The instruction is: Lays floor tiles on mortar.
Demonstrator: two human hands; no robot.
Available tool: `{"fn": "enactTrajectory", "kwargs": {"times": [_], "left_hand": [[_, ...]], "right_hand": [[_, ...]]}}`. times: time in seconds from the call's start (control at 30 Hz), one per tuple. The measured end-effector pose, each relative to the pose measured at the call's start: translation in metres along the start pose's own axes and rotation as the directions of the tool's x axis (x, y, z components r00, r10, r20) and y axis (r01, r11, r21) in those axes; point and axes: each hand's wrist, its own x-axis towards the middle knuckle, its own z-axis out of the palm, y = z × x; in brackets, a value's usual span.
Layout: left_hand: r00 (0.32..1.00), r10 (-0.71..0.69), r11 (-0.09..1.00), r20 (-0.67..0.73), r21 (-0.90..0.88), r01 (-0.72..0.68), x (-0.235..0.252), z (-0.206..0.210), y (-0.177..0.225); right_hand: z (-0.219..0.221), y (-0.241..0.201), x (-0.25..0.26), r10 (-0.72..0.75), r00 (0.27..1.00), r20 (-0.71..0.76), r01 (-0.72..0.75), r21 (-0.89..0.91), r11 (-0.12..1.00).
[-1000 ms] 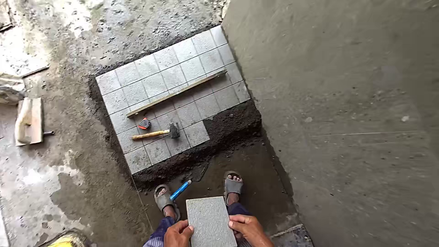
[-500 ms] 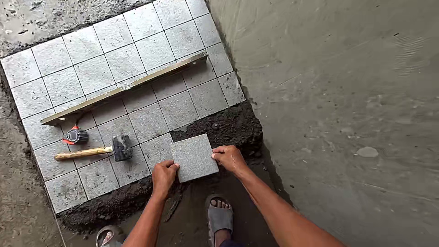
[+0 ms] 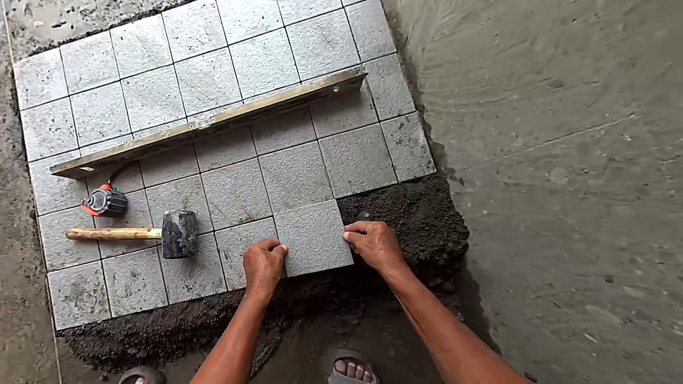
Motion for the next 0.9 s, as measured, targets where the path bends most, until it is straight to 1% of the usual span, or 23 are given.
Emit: {"fn": "enactTrajectory", "kwargs": {"times": [0.17,0.5,0.67,0.73,0.77,0.8,0.83,0.87,0.9], "left_hand": [[0.998,0.019,1.000,-0.059,0.020,-0.018,-0.002,0.001,0.000],[0.999,-0.013,0.999,-0.044,-0.035,0.012,0.001,0.006,-0.007],[0.998,-0.057,0.995,-0.012,-0.077,0.056,0.006,0.012,-0.010],[0.998,-0.055,0.997,0.009,-0.060,0.055,0.003,0.010,-0.007],[0.999,-0.033,0.999,0.020,-0.039,0.034,-0.001,0.003,-0.006],[1.000,0.009,1.000,0.010,-0.019,-0.008,-0.005,-0.012,-0.006],[0.995,0.082,0.997,-0.061,0.011,-0.081,-0.010,-0.036,-0.012],[0.963,0.187,0.982,-0.195,0.066,-0.177,-0.014,-0.068,-0.023],[0.897,0.289,0.955,-0.335,0.165,-0.246,-0.013,-0.108,-0.036]], "right_hand": [[0.003,0.005,0.001,-0.001,1.000,-0.014,0.001,0.039,0.999],[0.002,0.003,0.007,0.026,1.000,0.000,-0.026,-0.005,1.000],[0.002,0.003,0.009,0.061,0.998,0.025,-0.060,-0.013,0.998],[0.001,0.002,0.009,0.062,0.998,0.027,-0.061,-0.039,0.997],[-0.001,0.000,0.007,0.044,0.999,0.014,-0.043,-0.073,0.996],[-0.002,-0.005,0.004,0.002,1.000,-0.013,-0.004,-0.120,0.993],[-0.002,-0.011,-0.001,-0.072,0.996,-0.051,0.063,-0.162,0.985],[-0.001,-0.014,-0.008,-0.179,0.979,-0.095,0.159,-0.193,0.968],[0.002,-0.014,-0.013,-0.285,0.948,-0.142,0.250,-0.223,0.942]]}}
